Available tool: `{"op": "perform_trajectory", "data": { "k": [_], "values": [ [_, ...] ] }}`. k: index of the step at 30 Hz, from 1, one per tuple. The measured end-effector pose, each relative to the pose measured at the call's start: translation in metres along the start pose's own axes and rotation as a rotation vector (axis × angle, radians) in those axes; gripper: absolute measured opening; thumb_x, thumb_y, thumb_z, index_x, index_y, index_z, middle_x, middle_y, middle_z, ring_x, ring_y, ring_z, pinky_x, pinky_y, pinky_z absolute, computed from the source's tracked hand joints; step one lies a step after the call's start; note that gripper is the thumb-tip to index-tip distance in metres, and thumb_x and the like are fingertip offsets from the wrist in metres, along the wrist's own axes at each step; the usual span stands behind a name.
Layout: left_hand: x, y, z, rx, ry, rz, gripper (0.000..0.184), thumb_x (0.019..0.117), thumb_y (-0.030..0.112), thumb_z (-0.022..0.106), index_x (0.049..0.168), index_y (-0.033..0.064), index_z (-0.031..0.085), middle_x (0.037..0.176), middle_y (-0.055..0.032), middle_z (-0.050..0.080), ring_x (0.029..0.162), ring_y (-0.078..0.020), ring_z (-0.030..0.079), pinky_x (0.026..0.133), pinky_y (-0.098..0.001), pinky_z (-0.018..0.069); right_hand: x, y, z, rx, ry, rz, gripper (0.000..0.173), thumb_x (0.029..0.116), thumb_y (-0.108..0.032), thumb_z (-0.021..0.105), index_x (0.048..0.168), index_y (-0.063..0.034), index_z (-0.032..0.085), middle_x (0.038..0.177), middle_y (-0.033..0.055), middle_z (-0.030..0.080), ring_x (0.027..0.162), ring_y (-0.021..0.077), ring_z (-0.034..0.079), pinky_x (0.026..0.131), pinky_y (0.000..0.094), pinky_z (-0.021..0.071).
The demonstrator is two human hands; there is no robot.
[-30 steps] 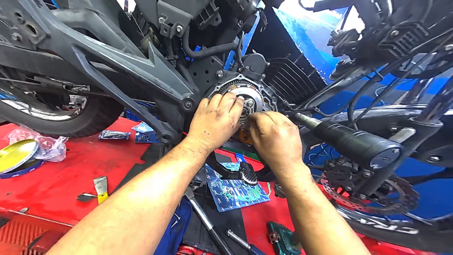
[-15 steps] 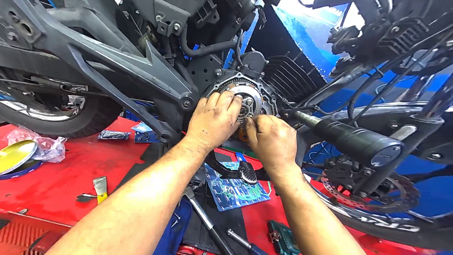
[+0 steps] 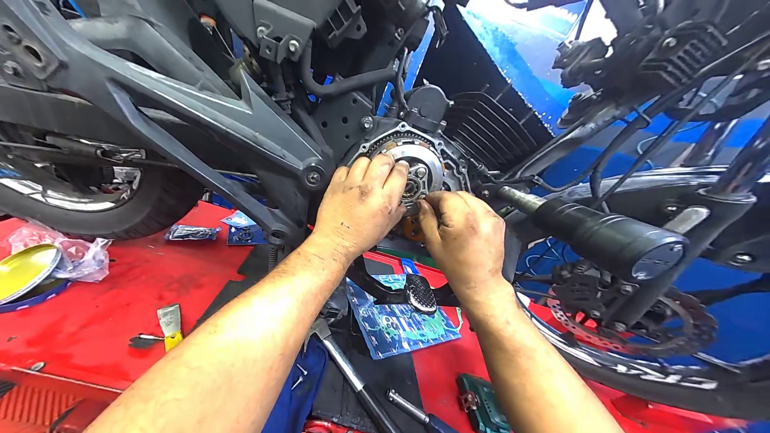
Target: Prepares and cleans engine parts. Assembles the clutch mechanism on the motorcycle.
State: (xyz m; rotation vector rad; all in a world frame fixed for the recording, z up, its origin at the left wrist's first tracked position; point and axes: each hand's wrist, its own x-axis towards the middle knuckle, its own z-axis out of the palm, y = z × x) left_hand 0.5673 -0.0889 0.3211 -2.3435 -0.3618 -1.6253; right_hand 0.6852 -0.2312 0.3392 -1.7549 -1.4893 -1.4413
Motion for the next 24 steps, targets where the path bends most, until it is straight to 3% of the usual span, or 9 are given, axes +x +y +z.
{"op": "perform_trajectory", "data": {
  "k": [5, 14, 20, 24],
  "values": [
    [-0.001, 0.001, 0.001, 0.002, 0.013, 0.000, 0.052, 0.0933, 0.043, 0.069, 0.134, 0.0119, 0.064, 0.128, -0.0114, 0.066, 0.110, -0.0302, 0.064, 0.082, -0.0431, 0.0531, 0.004, 0.000, 0.000, 0.018, 0.009, 0.000, 0.019, 0.0981, -0.022, 0.063, 0.091, -0.0069, 0.072, 0.083, 0.0089, 0.072, 0.082, 0.0253, 0.071, 0.073, 0.0423, 0.0573],
    [0.000, -0.001, 0.001, 0.003, 0.021, 0.012, 0.052, 0.0933, 0.044, 0.069, 0.133, 0.0111, 0.065, 0.126, -0.0114, 0.066, 0.107, -0.0300, 0.064, 0.081, -0.0433, 0.0531, 0.007, 0.007, -0.006, 0.022, -0.097, -0.065, 0.020, 0.1008, -0.020, 0.058, 0.105, -0.0064, 0.072, 0.100, 0.0110, 0.074, 0.099, 0.0278, 0.071, 0.085, 0.0438, 0.0579],
    [0.000, 0.001, 0.001, 0.010, 0.023, -0.005, 0.052, 0.0934, 0.045, 0.068, 0.133, 0.0106, 0.065, 0.125, -0.0117, 0.066, 0.108, -0.0300, 0.064, 0.081, -0.0428, 0.0532, 0.009, 0.004, -0.005, -0.050, -0.043, -0.043, 0.024, 0.1000, -0.025, 0.059, 0.092, -0.0056, 0.072, 0.087, 0.0118, 0.073, 0.087, 0.0293, 0.073, 0.074, 0.0459, 0.0579],
    [-0.001, 0.000, 0.002, 0.004, 0.026, -0.002, 0.050, 0.0940, 0.043, 0.067, 0.133, 0.0114, 0.065, 0.125, -0.0111, 0.066, 0.108, -0.0295, 0.065, 0.082, -0.0426, 0.0534, 0.011, -0.002, -0.004, -0.086, -0.070, 0.013, 0.028, 0.0986, -0.027, 0.058, 0.083, -0.0053, 0.067, 0.075, 0.0123, 0.067, 0.075, 0.0308, 0.070, 0.063, 0.0482, 0.0536]
  ]
}}
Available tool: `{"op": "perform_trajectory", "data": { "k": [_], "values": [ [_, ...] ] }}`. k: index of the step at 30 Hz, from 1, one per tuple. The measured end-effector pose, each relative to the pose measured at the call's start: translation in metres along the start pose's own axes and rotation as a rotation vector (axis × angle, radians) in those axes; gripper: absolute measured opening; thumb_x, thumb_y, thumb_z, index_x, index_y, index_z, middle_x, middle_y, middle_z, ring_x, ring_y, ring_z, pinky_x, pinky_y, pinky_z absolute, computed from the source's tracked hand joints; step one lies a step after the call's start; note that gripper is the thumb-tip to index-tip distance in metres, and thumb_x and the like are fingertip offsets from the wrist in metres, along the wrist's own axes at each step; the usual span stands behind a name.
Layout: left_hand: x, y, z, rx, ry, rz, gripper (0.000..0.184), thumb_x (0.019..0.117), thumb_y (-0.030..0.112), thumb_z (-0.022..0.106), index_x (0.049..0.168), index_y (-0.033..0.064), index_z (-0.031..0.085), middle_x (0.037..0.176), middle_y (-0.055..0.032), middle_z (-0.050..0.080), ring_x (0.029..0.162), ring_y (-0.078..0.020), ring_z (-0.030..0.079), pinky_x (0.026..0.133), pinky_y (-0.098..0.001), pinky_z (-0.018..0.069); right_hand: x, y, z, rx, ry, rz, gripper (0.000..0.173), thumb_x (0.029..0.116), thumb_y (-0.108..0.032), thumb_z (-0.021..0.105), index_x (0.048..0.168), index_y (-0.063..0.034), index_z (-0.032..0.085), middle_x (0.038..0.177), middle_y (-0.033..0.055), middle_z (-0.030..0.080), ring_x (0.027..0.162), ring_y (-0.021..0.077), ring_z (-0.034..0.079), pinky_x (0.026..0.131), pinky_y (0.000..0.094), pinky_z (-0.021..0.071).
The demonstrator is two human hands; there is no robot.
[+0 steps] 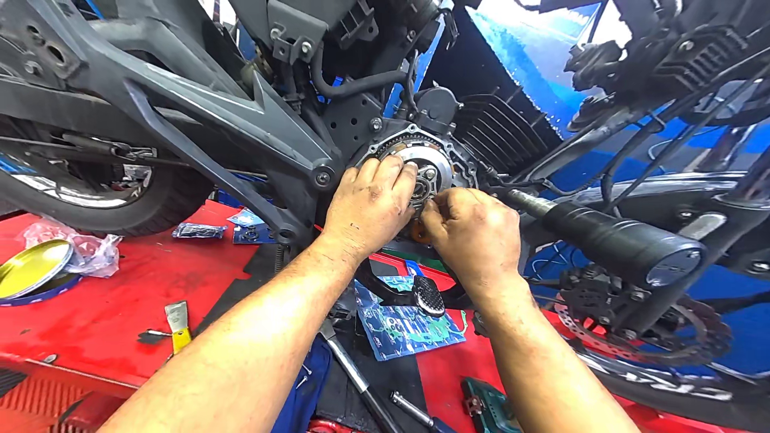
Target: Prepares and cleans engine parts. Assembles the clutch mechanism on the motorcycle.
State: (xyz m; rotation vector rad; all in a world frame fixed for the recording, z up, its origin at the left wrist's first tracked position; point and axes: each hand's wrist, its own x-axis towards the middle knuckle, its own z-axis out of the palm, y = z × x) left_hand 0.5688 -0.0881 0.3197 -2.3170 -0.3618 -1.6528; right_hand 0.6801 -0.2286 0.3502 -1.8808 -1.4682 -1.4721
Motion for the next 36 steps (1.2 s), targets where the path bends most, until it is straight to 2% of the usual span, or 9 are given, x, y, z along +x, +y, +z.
{"op": "perform_trajectory", "data": {
  "k": [4, 9, 14, 20, 25, 30, 36],
  "values": [
    [0.000, 0.000, 0.000, -0.003, -0.001, 0.002, 0.050, 0.0937, 0.043, 0.068, 0.133, 0.0116, 0.065, 0.127, -0.0109, 0.066, 0.110, -0.0296, 0.064, 0.083, -0.0431, 0.0533, 0.004, -0.004, -0.004, -0.004, -0.054, 0.064, 0.030, 0.0972, -0.030, 0.058, 0.080, -0.0054, 0.064, 0.073, 0.0128, 0.065, 0.072, 0.0323, 0.069, 0.060, 0.0500, 0.0511],
    [0.000, 0.000, -0.001, -0.017, -0.004, 0.001, 0.052, 0.0935, 0.045, 0.068, 0.133, 0.0112, 0.065, 0.127, -0.0113, 0.066, 0.109, -0.0298, 0.065, 0.082, -0.0433, 0.0535, 0.001, -0.003, -0.003, 0.037, 0.026, -0.017, 0.020, 0.0969, -0.022, 0.060, 0.088, -0.0047, 0.066, 0.078, 0.0118, 0.066, 0.078, 0.0302, 0.068, 0.064, 0.0460, 0.0531],
    [0.001, -0.001, 0.000, -0.021, 0.015, 0.009, 0.054, 0.0926, 0.047, 0.070, 0.133, 0.0114, 0.065, 0.126, -0.0114, 0.066, 0.108, -0.0294, 0.065, 0.083, -0.0434, 0.0540, -0.001, 0.005, -0.003, 0.121, 0.035, 0.012, 0.021, 0.0983, -0.024, 0.060, 0.100, -0.0067, 0.071, 0.092, 0.0103, 0.072, 0.088, 0.0269, 0.071, 0.074, 0.0455, 0.0577],
    [0.000, -0.002, -0.001, -0.017, -0.006, 0.013, 0.055, 0.0928, 0.047, 0.069, 0.135, 0.0110, 0.064, 0.130, -0.0130, 0.065, 0.110, -0.0305, 0.065, 0.086, -0.0454, 0.0539, -0.013, 0.004, 0.010, 0.136, 0.094, 0.013, 0.023, 0.1000, -0.026, 0.061, 0.105, -0.0084, 0.075, 0.096, 0.0110, 0.073, 0.094, 0.0290, 0.071, 0.076, 0.0445, 0.0589],
    [0.000, -0.001, 0.000, -0.023, 0.004, 0.015, 0.055, 0.0910, 0.046, 0.072, 0.133, 0.0104, 0.065, 0.127, -0.0138, 0.066, 0.113, -0.0320, 0.064, 0.089, -0.0467, 0.0537, -0.015, 0.002, 0.016, 0.200, 0.155, 0.068, 0.019, 0.0980, -0.023, 0.064, 0.101, -0.0075, 0.074, 0.094, 0.0088, 0.075, 0.092, 0.0246, 0.073, 0.081, 0.0406, 0.0604],
    [0.001, -0.002, 0.000, -0.001, 0.015, 0.015, 0.056, 0.0916, 0.049, 0.070, 0.132, 0.0106, 0.066, 0.126, -0.0134, 0.067, 0.112, -0.0311, 0.065, 0.089, -0.0458, 0.0540, -0.015, 0.001, 0.014, 0.171, 0.122, 0.024, 0.020, 0.1000, -0.020, 0.060, 0.105, -0.0067, 0.074, 0.098, 0.0108, 0.075, 0.097, 0.0270, 0.073, 0.083, 0.0412, 0.0602],
    [0.000, -0.001, 0.001, -0.005, 0.008, 0.010, 0.056, 0.0910, 0.045, 0.069, 0.134, 0.0109, 0.065, 0.126, -0.0131, 0.066, 0.110, -0.0308, 0.065, 0.085, -0.0460, 0.0539, -0.009, -0.001, 0.003, 0.115, 0.024, 0.000, 0.019, 0.1001, -0.018, 0.059, 0.102, -0.0064, 0.073, 0.097, 0.0113, 0.074, 0.098, 0.0283, 0.072, 0.083, 0.0433, 0.0595]
  ]
}}
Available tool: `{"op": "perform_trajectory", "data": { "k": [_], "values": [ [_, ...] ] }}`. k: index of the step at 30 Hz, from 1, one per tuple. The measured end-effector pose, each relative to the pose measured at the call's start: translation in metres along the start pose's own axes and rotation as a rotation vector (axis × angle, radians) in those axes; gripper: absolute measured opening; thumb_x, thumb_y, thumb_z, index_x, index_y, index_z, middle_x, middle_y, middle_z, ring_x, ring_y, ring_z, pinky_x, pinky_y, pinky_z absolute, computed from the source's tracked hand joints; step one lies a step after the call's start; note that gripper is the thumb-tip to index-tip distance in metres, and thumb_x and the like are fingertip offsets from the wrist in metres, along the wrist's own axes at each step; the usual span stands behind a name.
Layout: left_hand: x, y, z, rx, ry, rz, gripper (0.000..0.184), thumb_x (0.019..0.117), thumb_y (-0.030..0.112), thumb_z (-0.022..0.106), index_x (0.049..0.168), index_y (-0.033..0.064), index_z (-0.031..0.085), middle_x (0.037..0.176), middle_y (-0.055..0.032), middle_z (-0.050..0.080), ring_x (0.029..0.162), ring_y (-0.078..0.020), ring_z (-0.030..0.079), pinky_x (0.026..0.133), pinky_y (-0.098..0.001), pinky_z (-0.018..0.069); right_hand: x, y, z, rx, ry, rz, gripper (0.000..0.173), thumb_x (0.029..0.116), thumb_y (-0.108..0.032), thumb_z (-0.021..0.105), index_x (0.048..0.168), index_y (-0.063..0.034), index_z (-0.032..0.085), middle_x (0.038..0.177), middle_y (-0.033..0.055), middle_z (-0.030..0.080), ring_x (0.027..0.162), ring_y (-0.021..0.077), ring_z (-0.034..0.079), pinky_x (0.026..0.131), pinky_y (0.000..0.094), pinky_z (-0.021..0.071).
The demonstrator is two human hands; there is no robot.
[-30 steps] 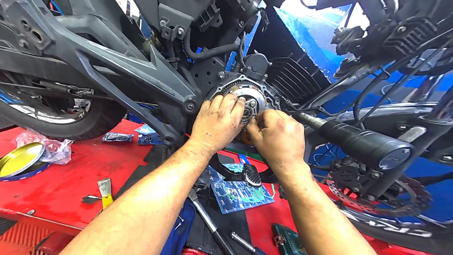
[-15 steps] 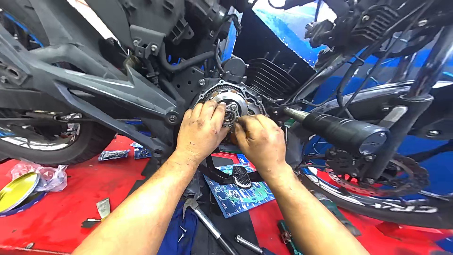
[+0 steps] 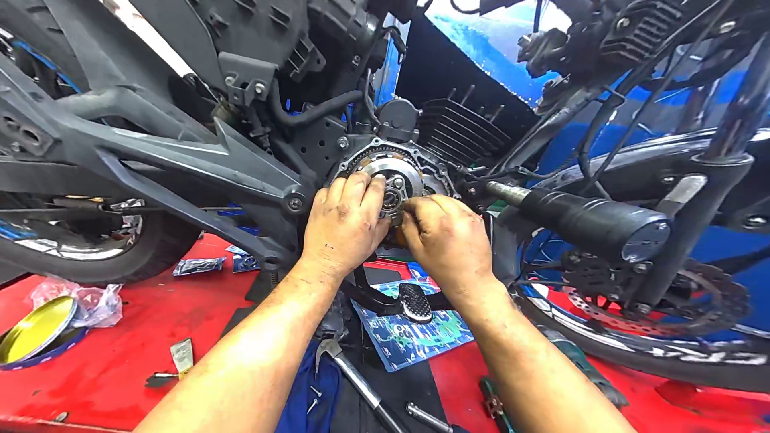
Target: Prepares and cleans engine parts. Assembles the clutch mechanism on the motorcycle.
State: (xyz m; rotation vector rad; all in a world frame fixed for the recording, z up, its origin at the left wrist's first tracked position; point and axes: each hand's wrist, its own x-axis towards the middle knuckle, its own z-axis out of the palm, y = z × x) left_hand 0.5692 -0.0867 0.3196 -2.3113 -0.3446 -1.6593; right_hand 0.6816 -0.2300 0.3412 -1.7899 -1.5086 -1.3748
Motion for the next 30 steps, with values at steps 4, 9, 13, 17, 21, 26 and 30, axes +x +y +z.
{"op": "perform_trajectory", "data": {
  "k": [4, 9, 13, 17, 21, 26, 30],
  "values": [
    [-0.001, 0.000, -0.001, 0.005, 0.008, 0.015, 0.054, 0.0914, 0.044, 0.068, 0.135, 0.0108, 0.065, 0.125, -0.0134, 0.066, 0.109, -0.0308, 0.065, 0.084, -0.0461, 0.0540, 0.003, -0.001, -0.005, -0.042, -0.044, -0.039, 0.017, 0.0992, -0.017, 0.059, 0.101, -0.0059, 0.073, 0.094, 0.0121, 0.072, 0.095, 0.0297, 0.072, 0.079, 0.0446, 0.0591],
    [0.000, 0.001, 0.000, 0.006, 0.016, 0.007, 0.054, 0.0913, 0.046, 0.068, 0.133, 0.0110, 0.066, 0.124, -0.0128, 0.067, 0.106, -0.0302, 0.065, 0.082, -0.0447, 0.0536, 0.004, 0.002, -0.004, -0.066, -0.019, -0.046, 0.018, 0.0985, -0.018, 0.060, 0.099, -0.0061, 0.073, 0.092, 0.0123, 0.072, 0.092, 0.0299, 0.072, 0.075, 0.0448, 0.0585],
    [0.000, 0.002, 0.000, 0.007, 0.016, 0.000, 0.054, 0.0914, 0.046, 0.069, 0.132, 0.0109, 0.066, 0.125, -0.0120, 0.066, 0.106, -0.0299, 0.065, 0.081, -0.0438, 0.0532, 0.003, 0.002, -0.004, -0.052, -0.006, -0.021, 0.019, 0.0993, -0.021, 0.061, 0.099, -0.0061, 0.073, 0.092, 0.0118, 0.074, 0.090, 0.0290, 0.073, 0.076, 0.0453, 0.0590],
    [0.000, 0.001, 0.001, 0.005, 0.026, -0.001, 0.053, 0.0913, 0.045, 0.069, 0.132, 0.0112, 0.066, 0.124, -0.0115, 0.067, 0.105, -0.0296, 0.065, 0.080, -0.0430, 0.0534, 0.002, 0.001, -0.002, -0.086, 0.001, 0.010, 0.028, 0.1015, -0.027, 0.058, 0.088, -0.0062, 0.072, 0.083, 0.0118, 0.073, 0.083, 0.0293, 0.073, 0.071, 0.0465, 0.0581],
    [0.000, 0.001, 0.000, 0.016, 0.008, -0.002, 0.053, 0.0920, 0.045, 0.068, 0.133, 0.0117, 0.066, 0.125, -0.0114, 0.066, 0.106, -0.0295, 0.065, 0.080, -0.0429, 0.0531, 0.000, 0.001, 0.004, -0.116, 0.002, 0.027, 0.040, 0.1034, -0.033, 0.053, 0.075, -0.0063, 0.064, 0.070, 0.0114, 0.065, 0.070, 0.0298, 0.069, 0.057, 0.0471, 0.0524],
    [0.000, 0.000, 0.000, -0.003, 0.020, -0.001, 0.052, 0.0911, 0.043, 0.070, 0.132, 0.0113, 0.066, 0.124, -0.0115, 0.066, 0.105, -0.0296, 0.065, 0.081, -0.0433, 0.0535, -0.003, 0.001, -0.006, -0.060, 0.043, -0.008, 0.026, 0.1007, -0.029, 0.058, 0.093, -0.0070, 0.070, 0.083, 0.0117, 0.068, 0.078, 0.0299, 0.069, 0.061, 0.0463, 0.0532],
    [0.000, 0.000, 0.000, -0.014, 0.012, 0.003, 0.053, 0.0906, 0.044, 0.070, 0.132, 0.0117, 0.067, 0.125, -0.0115, 0.066, 0.107, -0.0292, 0.065, 0.082, -0.0437, 0.0534, -0.002, 0.002, -0.002, -0.051, 0.028, -0.054, 0.022, 0.0992, -0.019, 0.057, 0.109, -0.0099, 0.076, 0.104, 0.0118, 0.073, 0.095, 0.0303, 0.072, 0.073, 0.0463, 0.0583]
  ]
}}
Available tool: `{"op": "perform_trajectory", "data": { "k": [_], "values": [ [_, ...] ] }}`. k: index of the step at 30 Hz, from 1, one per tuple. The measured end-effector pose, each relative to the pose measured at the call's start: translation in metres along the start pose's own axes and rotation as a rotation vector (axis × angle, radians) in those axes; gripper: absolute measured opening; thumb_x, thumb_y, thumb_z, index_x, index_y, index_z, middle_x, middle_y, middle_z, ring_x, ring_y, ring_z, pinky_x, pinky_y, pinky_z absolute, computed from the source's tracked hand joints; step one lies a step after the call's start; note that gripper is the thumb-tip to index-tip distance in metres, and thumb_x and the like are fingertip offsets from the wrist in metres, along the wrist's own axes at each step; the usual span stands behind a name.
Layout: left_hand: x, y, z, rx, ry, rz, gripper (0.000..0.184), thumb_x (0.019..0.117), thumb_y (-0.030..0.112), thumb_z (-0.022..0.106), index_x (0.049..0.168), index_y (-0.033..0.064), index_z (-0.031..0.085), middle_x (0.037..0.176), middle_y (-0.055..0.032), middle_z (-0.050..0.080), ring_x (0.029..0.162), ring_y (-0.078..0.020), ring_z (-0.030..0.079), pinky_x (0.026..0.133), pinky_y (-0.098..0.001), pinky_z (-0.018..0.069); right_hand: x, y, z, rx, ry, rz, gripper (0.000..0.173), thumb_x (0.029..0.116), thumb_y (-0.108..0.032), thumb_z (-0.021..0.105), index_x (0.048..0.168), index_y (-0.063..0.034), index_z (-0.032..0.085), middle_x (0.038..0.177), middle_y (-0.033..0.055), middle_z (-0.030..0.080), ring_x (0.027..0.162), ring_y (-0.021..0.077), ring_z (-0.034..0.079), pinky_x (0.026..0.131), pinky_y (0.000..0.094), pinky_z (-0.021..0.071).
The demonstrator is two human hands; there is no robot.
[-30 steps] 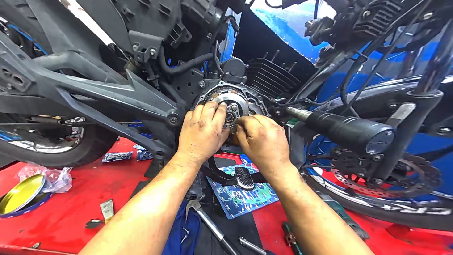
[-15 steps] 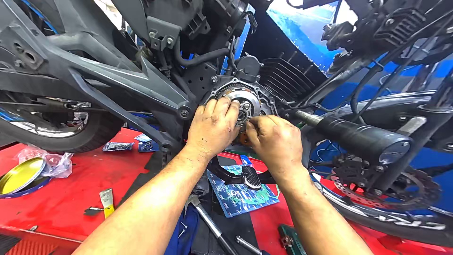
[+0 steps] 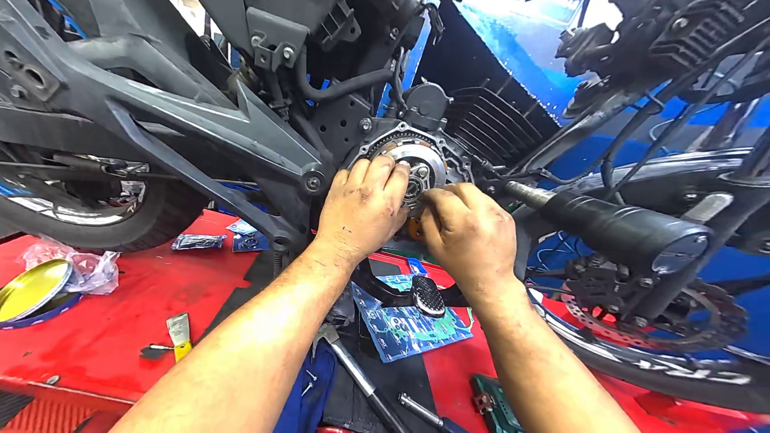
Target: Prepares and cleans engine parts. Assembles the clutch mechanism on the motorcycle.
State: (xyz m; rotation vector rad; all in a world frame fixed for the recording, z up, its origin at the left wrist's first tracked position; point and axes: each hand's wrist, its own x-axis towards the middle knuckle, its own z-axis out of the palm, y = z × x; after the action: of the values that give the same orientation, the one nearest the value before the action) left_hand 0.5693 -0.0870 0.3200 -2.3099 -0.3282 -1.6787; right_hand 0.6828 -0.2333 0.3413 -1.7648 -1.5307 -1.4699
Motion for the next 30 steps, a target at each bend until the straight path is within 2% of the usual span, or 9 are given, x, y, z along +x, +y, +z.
{"op": "perform_trajectory", "data": {
  "k": [3, 9, 12, 14, 17, 20, 23, 27, 30],
  "values": [
    [0.000, 0.000, 0.000, -0.002, 0.006, -0.001, 0.052, 0.0908, 0.044, 0.070, 0.132, 0.0117, 0.067, 0.125, -0.0117, 0.066, 0.107, -0.0293, 0.065, 0.082, -0.0435, 0.0533, 0.002, 0.001, 0.002, -0.019, 0.002, 0.006, 0.022, 0.0998, -0.023, 0.058, 0.103, -0.0090, 0.075, 0.098, 0.0114, 0.074, 0.091, 0.0294, 0.072, 0.072, 0.0454, 0.0576],
    [-0.003, 0.000, 0.001, 0.010, 0.007, -0.001, 0.049, 0.0915, 0.042, 0.069, 0.131, 0.0122, 0.067, 0.125, -0.0113, 0.067, 0.107, -0.0296, 0.065, 0.081, -0.0438, 0.0538, 0.002, -0.001, 0.016, -0.124, 0.075, 0.028, 0.037, 0.1011, -0.031, 0.058, 0.075, -0.0051, 0.062, 0.071, 0.0132, 0.063, 0.071, 0.0319, 0.068, 0.057, 0.0461, 0.0508],
    [-0.001, 0.000, -0.001, 0.000, -0.010, -0.012, 0.051, 0.0922, 0.044, 0.068, 0.132, 0.0118, 0.067, 0.127, -0.0120, 0.067, 0.112, -0.0319, 0.065, 0.085, -0.0463, 0.0552, 0.003, -0.005, 0.009, -0.123, -0.022, 0.090, 0.043, 0.1042, -0.033, 0.052, 0.077, -0.0016, 0.061, 0.073, 0.0188, 0.064, 0.071, 0.0385, 0.069, 0.055, 0.0540, 0.0508],
    [-0.001, 0.002, -0.004, -0.030, -0.044, -0.028, 0.053, 0.0927, 0.045, 0.068, 0.133, 0.0115, 0.066, 0.130, -0.0128, 0.067, 0.116, -0.0334, 0.065, 0.088, -0.0488, 0.0552, -0.002, -0.012, -0.015, -0.019, -0.097, 0.141, 0.044, 0.1063, -0.034, 0.049, 0.085, 0.0005, 0.067, 0.080, 0.0210, 0.068, 0.075, 0.0394, 0.070, 0.061, 0.0586, 0.0516],
    [0.001, 0.003, -0.007, -0.051, -0.073, -0.035, 0.051, 0.0920, 0.043, 0.069, 0.133, 0.0123, 0.067, 0.130, -0.0120, 0.067, 0.116, -0.0322, 0.065, 0.087, -0.0482, 0.0546, -0.032, -0.046, -0.066, 0.282, -0.004, 0.081, 0.035, 0.1065, -0.027, 0.053, 0.089, -0.0019, 0.070, 0.076, 0.0122, 0.066, 0.069, 0.0217, 0.063, 0.061, 0.0418, 0.0484],
    [0.006, 0.003, -0.009, -0.033, -0.141, -0.044, 0.050, 0.0934, 0.043, 0.067, 0.135, 0.0157, 0.066, 0.129, -0.0075, 0.068, 0.119, -0.0292, 0.064, 0.088, -0.0471, 0.0542, -0.095, -0.109, -0.096, 0.583, -0.067, -0.069, 0.028, 0.1012, -0.033, 0.055, 0.090, -0.0102, 0.068, 0.081, 0.0035, 0.067, 0.075, 0.0150, 0.064, 0.066, 0.0346, 0.0531],
    [0.007, 0.003, -0.007, 0.000, -0.140, -0.041, 0.048, 0.0924, 0.043, 0.067, 0.131, 0.0163, 0.066, 0.126, -0.0063, 0.069, 0.118, -0.0284, 0.064, 0.087, -0.0456, 0.0544, -0.146, -0.148, -0.035, 0.615, -0.420, -0.082, 0.027, 0.0988, -0.035, 0.057, 0.084, -0.0167, 0.072, 0.079, -0.0013, 0.067, 0.074, 0.0150, 0.067, 0.059, 0.0351, 0.0555],
    [0.004, 0.004, -0.009, -0.006, -0.093, -0.040, 0.059, 0.0894, 0.043, 0.073, 0.139, 0.0132, 0.061, 0.137, -0.0105, 0.064, 0.119, -0.0302, 0.063, 0.090, -0.0450, 0.0545, -0.196, -0.161, 0.059, 0.552, -1.140, 0.014, 0.020, 0.0979, -0.027, 0.061, 0.110, -0.0218, 0.076, 0.111, 0.0072, 0.071, 0.096, 0.0310, 0.071, 0.074, 0.0590, 0.0589],
    [0.006, 0.000, -0.008, -0.042, -0.051, -0.023, 0.061, 0.0870, 0.041, 0.078, 0.136, 0.0088, 0.062, 0.133, -0.0137, 0.064, 0.118, -0.0323, 0.064, 0.091, -0.0462, 0.0555, -0.206, -0.169, 0.074, 0.544, -1.259, -0.074, 0.026, 0.0989, -0.021, 0.056, 0.118, -0.0219, 0.073, 0.123, 0.0132, 0.068, 0.108, 0.0383, 0.068, 0.080, 0.0642, 0.0571]
  ]
}}
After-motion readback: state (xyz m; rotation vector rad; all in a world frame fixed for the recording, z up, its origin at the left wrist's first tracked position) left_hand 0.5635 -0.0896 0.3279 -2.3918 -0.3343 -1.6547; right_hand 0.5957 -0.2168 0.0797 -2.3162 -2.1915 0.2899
